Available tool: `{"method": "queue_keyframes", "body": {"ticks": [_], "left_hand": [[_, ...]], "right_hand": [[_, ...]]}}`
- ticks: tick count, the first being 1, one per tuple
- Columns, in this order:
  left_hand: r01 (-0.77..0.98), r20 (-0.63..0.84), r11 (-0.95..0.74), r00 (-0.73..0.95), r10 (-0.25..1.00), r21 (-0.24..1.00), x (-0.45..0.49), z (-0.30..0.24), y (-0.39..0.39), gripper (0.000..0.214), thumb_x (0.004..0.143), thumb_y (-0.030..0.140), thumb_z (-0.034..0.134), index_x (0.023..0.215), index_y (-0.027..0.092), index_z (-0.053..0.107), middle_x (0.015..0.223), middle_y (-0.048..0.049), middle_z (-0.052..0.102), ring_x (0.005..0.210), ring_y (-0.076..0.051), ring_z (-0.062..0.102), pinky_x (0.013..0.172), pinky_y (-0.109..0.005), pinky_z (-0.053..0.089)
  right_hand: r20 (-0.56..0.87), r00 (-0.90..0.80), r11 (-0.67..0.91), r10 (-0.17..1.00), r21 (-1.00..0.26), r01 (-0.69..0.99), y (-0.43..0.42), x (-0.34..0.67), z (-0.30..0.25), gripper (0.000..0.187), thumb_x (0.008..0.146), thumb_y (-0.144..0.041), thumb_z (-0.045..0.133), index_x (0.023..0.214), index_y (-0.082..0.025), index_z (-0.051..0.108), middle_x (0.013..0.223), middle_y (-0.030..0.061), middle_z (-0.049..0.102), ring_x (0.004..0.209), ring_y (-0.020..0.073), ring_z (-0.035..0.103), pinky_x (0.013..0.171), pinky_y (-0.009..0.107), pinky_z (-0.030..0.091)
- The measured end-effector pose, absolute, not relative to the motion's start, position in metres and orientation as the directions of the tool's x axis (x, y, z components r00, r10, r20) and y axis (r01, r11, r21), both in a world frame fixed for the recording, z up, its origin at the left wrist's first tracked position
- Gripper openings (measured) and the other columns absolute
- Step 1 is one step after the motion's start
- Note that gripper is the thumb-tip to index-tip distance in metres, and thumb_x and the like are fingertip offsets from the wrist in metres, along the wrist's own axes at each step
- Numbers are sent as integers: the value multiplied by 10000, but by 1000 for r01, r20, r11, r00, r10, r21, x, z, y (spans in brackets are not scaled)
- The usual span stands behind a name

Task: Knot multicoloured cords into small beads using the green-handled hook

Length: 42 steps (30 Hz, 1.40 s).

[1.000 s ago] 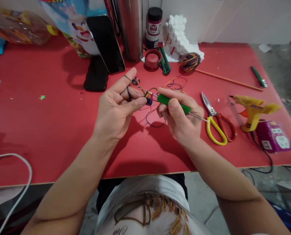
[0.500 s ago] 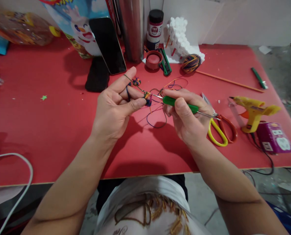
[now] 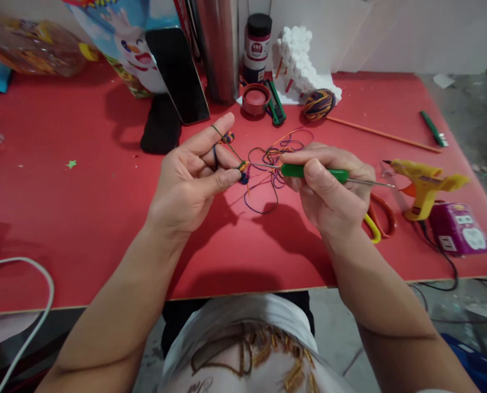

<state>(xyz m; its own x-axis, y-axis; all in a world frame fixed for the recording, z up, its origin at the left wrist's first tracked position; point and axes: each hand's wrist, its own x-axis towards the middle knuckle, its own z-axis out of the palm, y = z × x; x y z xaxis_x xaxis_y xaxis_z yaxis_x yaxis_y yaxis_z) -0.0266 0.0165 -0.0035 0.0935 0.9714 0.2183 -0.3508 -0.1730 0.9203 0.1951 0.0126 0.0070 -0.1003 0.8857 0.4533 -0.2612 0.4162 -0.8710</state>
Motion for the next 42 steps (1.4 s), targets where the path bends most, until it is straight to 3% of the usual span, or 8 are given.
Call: {"method": "queue_keyframes", "body": {"ticks": [9,16,23,27,32,36,42], "left_hand": [[-369,165,-93,169,972,925,-28,0,15,623,713,276,1017,1305,295,827,811,28,742,718,-114,706,704,-215,616],[-382,93,-25,159,983,924,-22,3,13,595,661,266,1029,1228,311,859,785,22,681,665,-99,609,586,-199,582],[-367,82,-7,189,979,930,-23,5,13,605,637,229,1023,1215,301,858,781,11,692,648,-116,602,586,-216,551],[-330,125,-79,122,985,941,-17,2,11,572,669,276,1032,1210,321,854,793,6,716,701,-139,652,692,-269,615],[-262,208,-217,-65,976,940,1,-6,2,660,732,287,1019,1347,361,791,845,28,724,853,-161,737,866,-304,659],[-219,223,-248,-134,966,944,11,-10,-4,675,828,315,956,1459,364,720,910,24,763,958,-184,772,958,-340,658],[-209,234,-262,-147,961,942,9,-5,-5,615,827,279,955,1404,348,754,956,22,794,999,-187,774,1018,-355,638]], "right_hand": [[403,-125,362,907,-895,-260,15,202,10,201,959,-409,821,981,-230,911,718,12,681,618,119,579,603,304,487],[281,-103,231,954,-910,-343,18,197,9,209,918,-411,829,884,-218,902,604,-1,614,559,111,506,541,288,468],[247,-133,181,960,-907,-380,20,200,11,212,892,-410,860,838,-206,885,566,-20,574,521,94,418,523,283,436],[188,-219,67,957,-882,-466,19,192,7,244,937,-422,802,901,-192,873,547,-46,556,464,63,305,483,260,370],[81,-271,-97,959,-806,-584,12,173,0,255,934,-442,788,997,-201,846,634,-51,612,479,61,335,505,256,421],[40,-228,-111,973,-784,-611,10,169,-1,234,952,-424,764,1026,-211,828,624,-63,584,483,66,342,526,254,445],[54,-220,-89,974,-801,-592,11,169,-3,268,935,-466,794,1035,-220,833,660,-52,621,501,69,340,524,256,446]]}}
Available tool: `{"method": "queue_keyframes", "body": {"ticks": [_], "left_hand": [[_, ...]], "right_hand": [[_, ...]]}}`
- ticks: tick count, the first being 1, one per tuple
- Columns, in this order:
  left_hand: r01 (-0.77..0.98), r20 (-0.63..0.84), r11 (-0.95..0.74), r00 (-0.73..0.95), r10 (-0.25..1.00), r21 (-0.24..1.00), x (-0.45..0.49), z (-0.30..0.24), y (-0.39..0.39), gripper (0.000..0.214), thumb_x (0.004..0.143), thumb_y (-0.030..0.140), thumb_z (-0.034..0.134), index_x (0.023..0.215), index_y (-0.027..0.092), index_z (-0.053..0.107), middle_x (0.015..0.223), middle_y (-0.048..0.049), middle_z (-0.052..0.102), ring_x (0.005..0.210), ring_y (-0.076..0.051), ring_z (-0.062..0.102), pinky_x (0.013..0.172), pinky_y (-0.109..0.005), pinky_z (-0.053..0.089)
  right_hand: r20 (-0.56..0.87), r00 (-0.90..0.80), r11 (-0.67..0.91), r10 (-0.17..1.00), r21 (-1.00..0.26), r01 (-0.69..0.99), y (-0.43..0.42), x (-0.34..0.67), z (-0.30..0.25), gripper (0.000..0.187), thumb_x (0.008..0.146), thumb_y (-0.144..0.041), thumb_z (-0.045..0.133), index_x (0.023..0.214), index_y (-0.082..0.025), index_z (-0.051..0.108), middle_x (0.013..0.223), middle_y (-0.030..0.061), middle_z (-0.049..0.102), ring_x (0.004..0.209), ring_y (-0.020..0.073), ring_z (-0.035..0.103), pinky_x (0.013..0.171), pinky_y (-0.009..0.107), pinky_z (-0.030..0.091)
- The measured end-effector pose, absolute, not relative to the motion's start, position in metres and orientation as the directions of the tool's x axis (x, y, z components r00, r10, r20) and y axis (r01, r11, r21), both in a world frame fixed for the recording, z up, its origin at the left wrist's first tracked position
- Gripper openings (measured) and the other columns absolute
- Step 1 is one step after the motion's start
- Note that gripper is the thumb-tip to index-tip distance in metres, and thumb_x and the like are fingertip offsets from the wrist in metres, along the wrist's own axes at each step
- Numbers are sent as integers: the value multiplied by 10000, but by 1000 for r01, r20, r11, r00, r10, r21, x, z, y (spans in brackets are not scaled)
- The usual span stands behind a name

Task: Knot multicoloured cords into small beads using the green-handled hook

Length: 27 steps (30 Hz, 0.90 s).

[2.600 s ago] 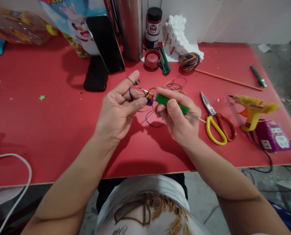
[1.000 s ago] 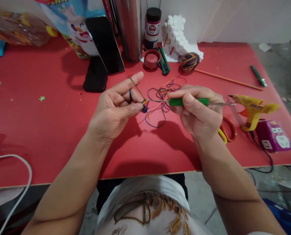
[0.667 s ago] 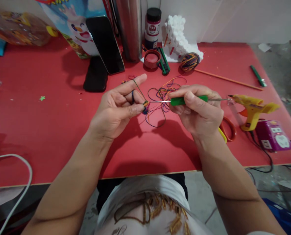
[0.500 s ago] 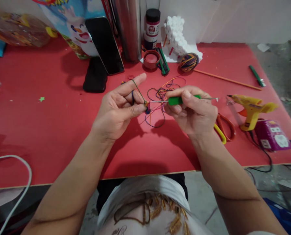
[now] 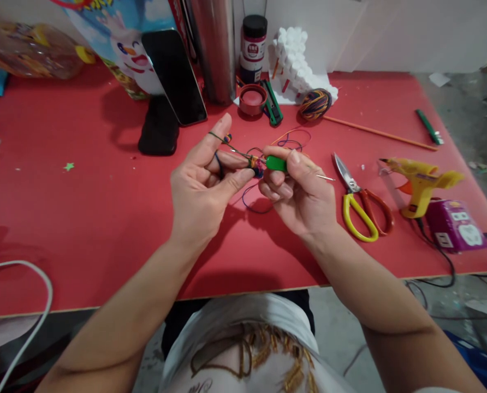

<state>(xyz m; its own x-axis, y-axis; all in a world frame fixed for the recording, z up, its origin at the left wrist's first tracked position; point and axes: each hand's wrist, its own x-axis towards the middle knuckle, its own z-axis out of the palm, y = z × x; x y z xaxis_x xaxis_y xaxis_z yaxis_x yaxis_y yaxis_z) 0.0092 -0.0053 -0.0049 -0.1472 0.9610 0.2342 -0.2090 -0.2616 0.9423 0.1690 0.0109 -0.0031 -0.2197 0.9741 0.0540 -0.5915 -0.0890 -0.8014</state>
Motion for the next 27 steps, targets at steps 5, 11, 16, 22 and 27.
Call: {"method": "queue_keyframes", "body": {"ticks": [5,11,16,22,27], "left_hand": [[-221,270,-290,-113,956,931,7,-4,-2,571,821,231,952,1355,339,784,1086,-6,827,1060,-203,782,996,-349,633],[-210,280,-302,-128,952,930,5,-4,-1,584,811,213,966,1348,365,793,962,32,805,956,-165,783,976,-325,646],[-201,254,-273,-113,961,941,2,-1,-2,599,796,213,978,1347,368,800,900,39,799,881,-147,777,925,-289,659],[-215,240,-259,-111,964,942,7,-2,-6,627,800,235,975,1380,381,788,841,50,743,789,-118,720,837,-248,645],[-185,236,-260,-145,961,948,11,-1,-9,594,824,269,962,1381,361,777,921,36,770,894,-150,744,952,-314,656]], "right_hand": [[80,-229,-69,970,-816,-575,8,171,-3,216,973,-413,779,1041,-219,846,695,-45,655,510,63,371,540,246,449],[88,-245,-61,965,-839,-540,7,172,-5,218,991,-420,772,1057,-223,837,709,-38,667,522,64,411,573,255,491],[98,-264,-64,960,-837,-543,6,173,-6,232,1012,-424,741,1070,-226,845,708,-30,675,524,70,425,569,261,494],[146,-286,-32,947,-843,-537,4,173,-1,281,982,-472,769,1065,-213,841,687,-24,674,505,83,455,505,261,440],[125,-208,-10,970,-834,-551,8,169,-3,254,978,-463,771,1074,-236,832,702,-40,659,527,81,438,551,265,485]]}}
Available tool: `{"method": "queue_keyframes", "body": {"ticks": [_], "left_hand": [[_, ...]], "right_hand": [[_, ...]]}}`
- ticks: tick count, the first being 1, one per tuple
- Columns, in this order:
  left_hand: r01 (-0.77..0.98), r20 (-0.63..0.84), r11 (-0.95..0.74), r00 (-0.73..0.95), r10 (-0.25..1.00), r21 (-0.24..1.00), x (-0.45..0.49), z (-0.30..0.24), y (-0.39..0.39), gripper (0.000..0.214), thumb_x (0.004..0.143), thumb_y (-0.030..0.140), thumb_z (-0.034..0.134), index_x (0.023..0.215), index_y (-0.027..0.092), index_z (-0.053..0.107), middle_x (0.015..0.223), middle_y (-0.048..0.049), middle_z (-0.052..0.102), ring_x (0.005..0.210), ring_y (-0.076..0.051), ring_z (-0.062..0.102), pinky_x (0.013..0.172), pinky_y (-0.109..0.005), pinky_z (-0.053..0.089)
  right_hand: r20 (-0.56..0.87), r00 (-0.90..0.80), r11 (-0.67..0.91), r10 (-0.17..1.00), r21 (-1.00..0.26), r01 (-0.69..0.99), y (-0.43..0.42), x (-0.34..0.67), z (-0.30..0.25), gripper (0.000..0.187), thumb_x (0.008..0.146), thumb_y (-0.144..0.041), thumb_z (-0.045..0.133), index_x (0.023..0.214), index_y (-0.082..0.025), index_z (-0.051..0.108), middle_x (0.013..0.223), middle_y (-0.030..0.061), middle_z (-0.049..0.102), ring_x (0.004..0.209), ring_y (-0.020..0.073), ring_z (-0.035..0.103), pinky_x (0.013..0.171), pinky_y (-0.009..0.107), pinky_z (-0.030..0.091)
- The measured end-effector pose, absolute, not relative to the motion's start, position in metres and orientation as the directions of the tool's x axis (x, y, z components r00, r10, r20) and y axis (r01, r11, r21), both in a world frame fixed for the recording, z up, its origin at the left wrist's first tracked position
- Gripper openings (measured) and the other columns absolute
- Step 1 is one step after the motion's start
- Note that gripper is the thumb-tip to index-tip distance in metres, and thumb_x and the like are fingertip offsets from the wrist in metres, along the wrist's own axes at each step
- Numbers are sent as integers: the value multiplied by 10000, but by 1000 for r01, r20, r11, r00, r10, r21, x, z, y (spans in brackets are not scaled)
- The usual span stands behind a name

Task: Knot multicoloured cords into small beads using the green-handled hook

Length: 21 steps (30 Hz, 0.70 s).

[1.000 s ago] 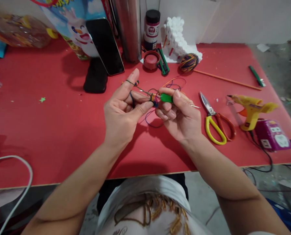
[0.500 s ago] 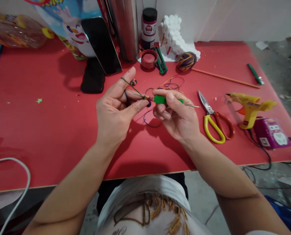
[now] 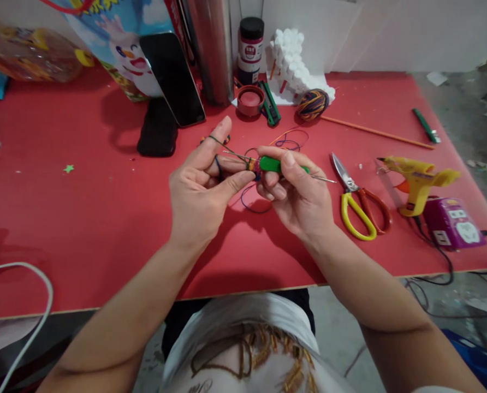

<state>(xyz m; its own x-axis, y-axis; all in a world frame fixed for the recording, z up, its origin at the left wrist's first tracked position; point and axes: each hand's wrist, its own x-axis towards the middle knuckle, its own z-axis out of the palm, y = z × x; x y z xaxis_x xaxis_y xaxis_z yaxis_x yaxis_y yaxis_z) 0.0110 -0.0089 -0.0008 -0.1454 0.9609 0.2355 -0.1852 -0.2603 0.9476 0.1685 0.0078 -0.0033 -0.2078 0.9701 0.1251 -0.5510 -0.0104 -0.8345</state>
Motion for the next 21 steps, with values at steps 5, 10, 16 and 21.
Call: {"method": "queue_keyframes", "body": {"ticks": [5,10,16,21], "left_hand": [[-192,237,-255,-116,965,948,10,-3,-7,619,820,244,961,1390,364,753,972,19,765,1061,-194,764,966,-352,654],[-218,215,-227,-76,974,949,9,-7,-5,630,835,246,950,1407,384,723,1067,10,774,1109,-200,760,919,-346,656],[-236,241,-260,-105,965,937,10,-5,-5,695,753,252,1015,1389,367,762,904,32,736,928,-159,762,884,-302,665],[-144,238,-259,-145,960,955,10,-6,-6,714,708,259,1041,1362,407,795,830,39,721,827,-161,741,757,-293,652]], "right_hand": [[104,-228,-51,968,-810,-585,8,170,-4,206,1020,-389,752,1098,-230,857,726,-37,663,536,62,409,562,238,467],[102,-223,-46,970,-817,-575,8,168,-5,213,1000,-402,767,1094,-231,851,722,-31,670,548,71,440,551,236,476],[52,-197,-75,979,-808,-585,3,163,-5,250,965,-437,793,1102,-233,837,719,-42,639,555,80,438,586,254,511],[15,-210,-119,978,-784,-609,2,163,-1,237,955,-434,798,1069,-233,853,724,-37,632,566,77,407,574,247,487]]}}
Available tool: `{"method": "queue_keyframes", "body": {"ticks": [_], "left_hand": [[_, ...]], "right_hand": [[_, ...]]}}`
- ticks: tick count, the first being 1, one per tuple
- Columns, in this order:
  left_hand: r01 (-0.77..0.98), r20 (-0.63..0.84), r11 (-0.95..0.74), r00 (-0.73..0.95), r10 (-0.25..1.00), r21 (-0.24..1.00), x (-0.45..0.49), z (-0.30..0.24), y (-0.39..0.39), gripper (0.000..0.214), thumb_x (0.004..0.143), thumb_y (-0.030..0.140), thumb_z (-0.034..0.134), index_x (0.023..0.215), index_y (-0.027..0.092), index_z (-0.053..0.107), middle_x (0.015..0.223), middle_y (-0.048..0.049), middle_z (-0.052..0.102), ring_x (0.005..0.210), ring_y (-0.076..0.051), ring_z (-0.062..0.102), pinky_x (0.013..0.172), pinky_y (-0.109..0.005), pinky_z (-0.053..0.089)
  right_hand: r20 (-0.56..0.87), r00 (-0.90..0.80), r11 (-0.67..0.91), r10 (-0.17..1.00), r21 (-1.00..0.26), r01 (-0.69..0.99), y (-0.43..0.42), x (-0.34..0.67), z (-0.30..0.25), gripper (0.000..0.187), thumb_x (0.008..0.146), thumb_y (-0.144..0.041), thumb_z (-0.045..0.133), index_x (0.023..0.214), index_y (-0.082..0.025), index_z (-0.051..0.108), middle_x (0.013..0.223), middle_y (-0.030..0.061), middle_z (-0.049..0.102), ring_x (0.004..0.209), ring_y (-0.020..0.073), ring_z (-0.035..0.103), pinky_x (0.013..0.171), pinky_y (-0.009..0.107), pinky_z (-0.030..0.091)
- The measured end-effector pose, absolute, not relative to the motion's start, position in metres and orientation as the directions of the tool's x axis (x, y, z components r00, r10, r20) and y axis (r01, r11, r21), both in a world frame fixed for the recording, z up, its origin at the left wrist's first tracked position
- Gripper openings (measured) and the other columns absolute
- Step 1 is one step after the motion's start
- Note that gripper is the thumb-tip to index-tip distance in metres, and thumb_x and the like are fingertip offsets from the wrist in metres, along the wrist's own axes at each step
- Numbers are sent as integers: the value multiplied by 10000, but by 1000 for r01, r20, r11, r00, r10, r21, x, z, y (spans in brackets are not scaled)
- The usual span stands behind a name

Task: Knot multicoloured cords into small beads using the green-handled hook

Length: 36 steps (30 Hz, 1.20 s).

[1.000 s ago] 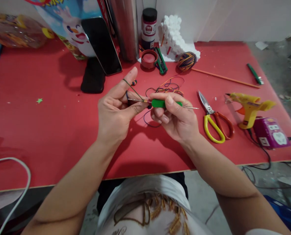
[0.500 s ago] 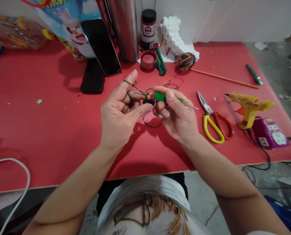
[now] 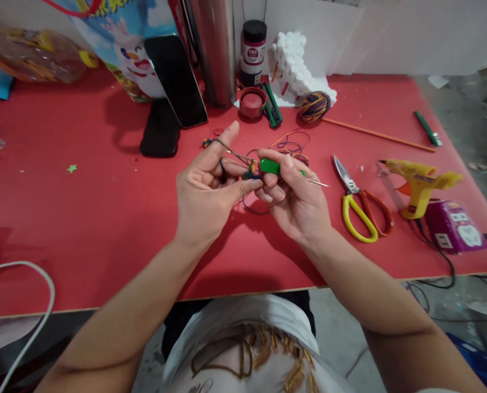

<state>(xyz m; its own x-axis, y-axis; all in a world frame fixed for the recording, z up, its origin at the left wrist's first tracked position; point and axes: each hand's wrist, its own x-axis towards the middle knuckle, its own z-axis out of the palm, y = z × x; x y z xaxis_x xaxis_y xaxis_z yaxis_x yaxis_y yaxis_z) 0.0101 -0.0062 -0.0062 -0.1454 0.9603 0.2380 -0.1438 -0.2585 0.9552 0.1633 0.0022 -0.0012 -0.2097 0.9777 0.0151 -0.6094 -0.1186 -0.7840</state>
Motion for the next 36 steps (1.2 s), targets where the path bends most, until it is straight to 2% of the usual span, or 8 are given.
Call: {"method": "queue_keyframes", "body": {"ticks": [3,7,12,15,18,25,31,36], "left_hand": [[-113,240,-256,-138,961,960,10,-8,-6,696,766,306,1011,1409,415,769,967,15,795,885,-181,748,764,-321,643],[-141,288,-306,-130,949,942,9,-11,-3,592,808,326,984,1365,395,796,1070,-8,799,1008,-202,743,848,-341,641],[-162,278,-294,-116,954,942,6,-16,1,553,812,336,983,1327,424,803,1074,-14,775,1042,-218,740,915,-378,646],[-196,268,-283,-97,959,939,6,-17,2,569,799,299,991,1321,426,803,967,9,752,995,-196,749,934,-372,651],[-216,252,-268,-101,962,939,8,-15,-1,574,804,248,982,1320,422,799,873,40,720,900,-153,741,894,-331,646],[-191,214,-247,-179,960,950,15,-9,-9,628,763,172,990,1321,400,812,821,52,705,792,-123,677,796,-273,612],[-212,214,-239,-137,967,948,11,-9,-5,596,767,184,990,1302,383,820,870,31,710,887,-145,694,907,-315,621],[-194,229,-248,-117,966,949,10,-9,-4,607,794,200,972,1334,412,794,1056,-2,770,996,-192,717,922,-384,619]], "right_hand": [[13,-184,-101,983,-795,-598,7,166,-2,230,933,-434,818,1047,-238,857,711,-38,625,575,81,413,575,251,480],[-3,-181,-104,984,-825,-555,10,170,-4,261,913,-460,829,1055,-243,856,713,-35,624,588,91,439,560,256,455],[-1,-212,-118,977,-833,-540,8,170,-7,262,955,-447,785,1094,-238,858,742,-33,634,587,82,425,593,256,484],[8,-236,-135,972,-801,-584,7,168,-7,253,968,-423,777,1095,-220,859,744,-30,633,592,78,432,603,244,496],[4,-239,-154,971,-753,-639,6,166,-6,230,976,-383,771,1080,-197,858,741,-28,629,584,70,424,604,236,501],[-84,-234,-224,969,-700,-678,5,165,-3,224,1017,-356,712,1046,-177,843,700,-35,609,550,65,391,583,226,484],[-86,-239,-221,967,-744,-630,9,166,-4,215,975,-368,755,1045,-181,836,695,-39,602,567,71,430,569,225,463],[-76,-223,-202,972,-758,-621,10,166,-3,189,928,-367,810,1036,-213,831,705,-47,594,576,73,421,564,231,469]]}}
